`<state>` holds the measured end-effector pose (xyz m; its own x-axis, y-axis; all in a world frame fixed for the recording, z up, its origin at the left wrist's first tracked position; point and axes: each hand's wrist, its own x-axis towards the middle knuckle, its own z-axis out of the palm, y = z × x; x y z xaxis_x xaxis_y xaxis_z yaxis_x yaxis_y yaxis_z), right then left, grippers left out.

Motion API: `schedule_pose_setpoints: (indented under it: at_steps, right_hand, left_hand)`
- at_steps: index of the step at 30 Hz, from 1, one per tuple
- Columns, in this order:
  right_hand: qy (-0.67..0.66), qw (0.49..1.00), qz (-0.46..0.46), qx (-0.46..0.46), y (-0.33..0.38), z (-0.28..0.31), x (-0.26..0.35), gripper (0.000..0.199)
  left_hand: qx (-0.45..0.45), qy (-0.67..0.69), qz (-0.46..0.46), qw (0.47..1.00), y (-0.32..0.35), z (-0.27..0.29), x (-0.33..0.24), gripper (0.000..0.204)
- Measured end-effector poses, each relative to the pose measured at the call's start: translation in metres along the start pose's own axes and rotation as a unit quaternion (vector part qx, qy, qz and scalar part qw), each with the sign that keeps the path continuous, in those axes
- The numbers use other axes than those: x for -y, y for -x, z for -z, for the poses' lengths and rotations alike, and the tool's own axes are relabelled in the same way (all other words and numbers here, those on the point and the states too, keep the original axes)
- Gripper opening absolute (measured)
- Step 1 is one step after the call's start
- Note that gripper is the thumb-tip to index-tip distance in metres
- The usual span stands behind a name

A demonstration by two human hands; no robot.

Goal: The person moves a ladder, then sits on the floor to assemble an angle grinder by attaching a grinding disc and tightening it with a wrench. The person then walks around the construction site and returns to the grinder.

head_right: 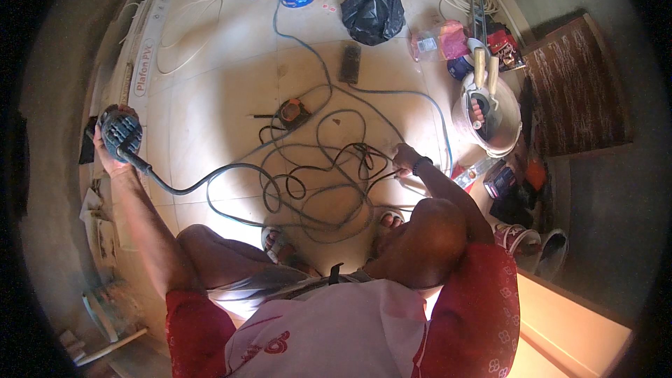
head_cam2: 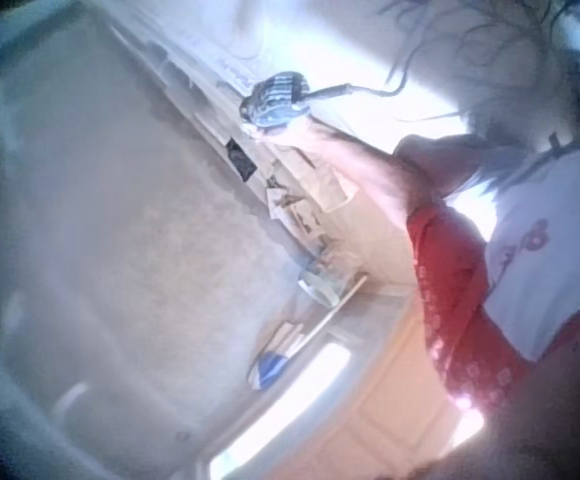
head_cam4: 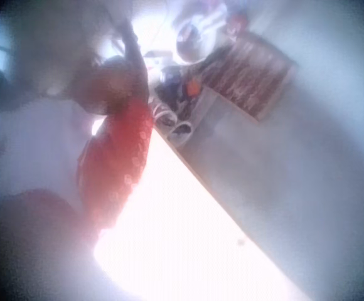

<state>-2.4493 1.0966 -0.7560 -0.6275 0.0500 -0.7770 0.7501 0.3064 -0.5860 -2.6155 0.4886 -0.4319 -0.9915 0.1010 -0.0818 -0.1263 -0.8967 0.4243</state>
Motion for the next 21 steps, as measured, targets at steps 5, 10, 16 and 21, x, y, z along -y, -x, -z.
schedule_pose_setpoints:
  at_steps: [5, 10, 16, 21]
  right_hand:
    - [0.037, 0.921, 0.328, -0.206, 0.025, 0.038, 0.051, 0.029]
    - [-0.011, 0.810, 0.488, -0.324, 0.107, 0.063, 0.116, 0.025]
    - [-0.261, 0.859, 0.400, -0.185, 0.090, 0.049, 0.080, 0.028]
    - [-0.281, 0.924, 0.234, -0.109, 0.075, 0.020, 0.051, 0.037]
  left_hand:
    - [0.005, 0.011, 0.034, 0.999, 0.008, 0.007, -0.007, 0.055]
    - [-0.017, -0.066, 0.034, 0.997, 0.009, 0.009, -0.005, 0.055]
    - [0.057, 0.046, 0.111, 0.991, -0.002, 0.003, 0.004, 0.061]
    - [0.063, 0.045, 0.078, 0.994, 0.004, -0.002, 0.031, 0.055]
